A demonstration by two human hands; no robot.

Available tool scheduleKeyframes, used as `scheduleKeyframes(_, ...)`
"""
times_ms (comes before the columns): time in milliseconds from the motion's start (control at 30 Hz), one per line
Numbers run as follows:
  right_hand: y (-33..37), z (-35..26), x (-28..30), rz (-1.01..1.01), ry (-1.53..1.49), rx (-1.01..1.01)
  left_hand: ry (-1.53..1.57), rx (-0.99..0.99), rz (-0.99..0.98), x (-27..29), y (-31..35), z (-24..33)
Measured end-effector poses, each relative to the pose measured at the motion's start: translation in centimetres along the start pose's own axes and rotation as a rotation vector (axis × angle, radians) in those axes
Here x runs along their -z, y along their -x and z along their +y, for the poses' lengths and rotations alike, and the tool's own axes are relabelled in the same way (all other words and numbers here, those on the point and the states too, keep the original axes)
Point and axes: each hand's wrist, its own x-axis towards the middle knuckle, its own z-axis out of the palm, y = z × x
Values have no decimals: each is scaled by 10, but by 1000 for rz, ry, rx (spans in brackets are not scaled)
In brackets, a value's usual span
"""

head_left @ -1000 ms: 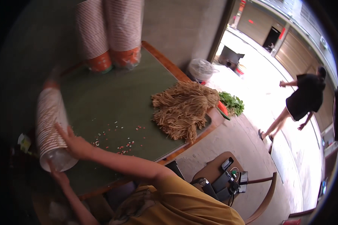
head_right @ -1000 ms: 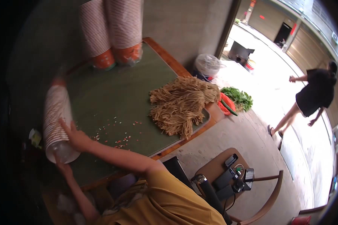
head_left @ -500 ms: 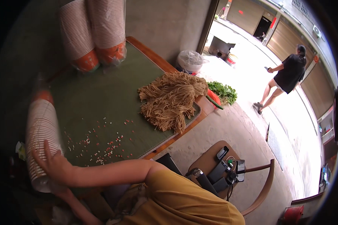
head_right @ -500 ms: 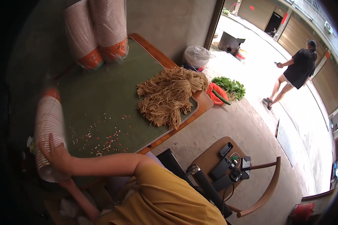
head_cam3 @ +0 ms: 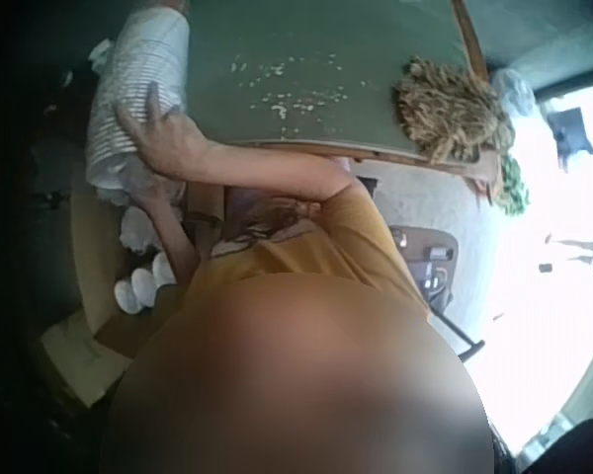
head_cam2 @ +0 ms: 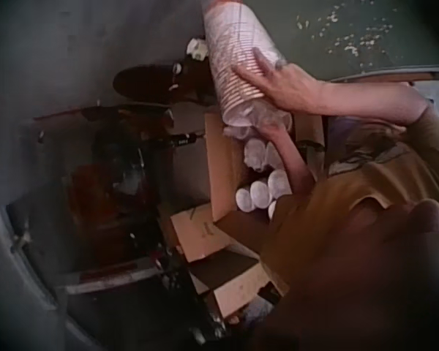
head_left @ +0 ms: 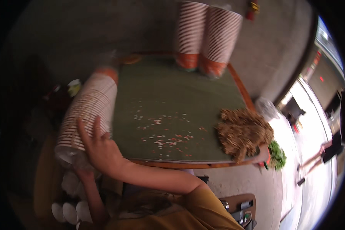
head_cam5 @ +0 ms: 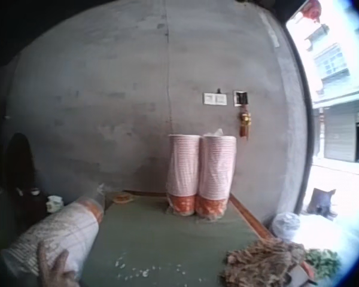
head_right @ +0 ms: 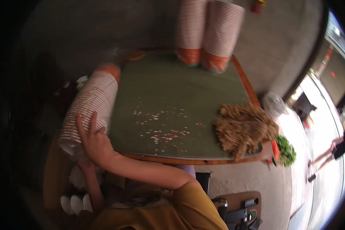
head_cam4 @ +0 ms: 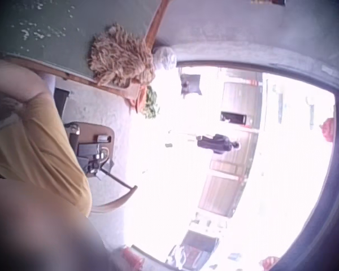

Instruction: Packaging stacks of paper cups into plastic bags and threading small beads onto a wire.

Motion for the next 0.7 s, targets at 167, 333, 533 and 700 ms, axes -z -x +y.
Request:
scheduleKeyframes(167,1,-61,35,-276,-438,183,-330,-176,429,-48,52,114)
scheduleKeyframes(333,-11,-45,8,-404,-966,215,-583,-311,993,-74,93,237)
scheduleKeyframes(533,8,-5,-13,-761,-1100,183,-954,-430,1439,-180,174,349)
scheduleKeyframes(700,35,30,-44,-884,-1201,73,-1136,-433,1393,-258,159,394)
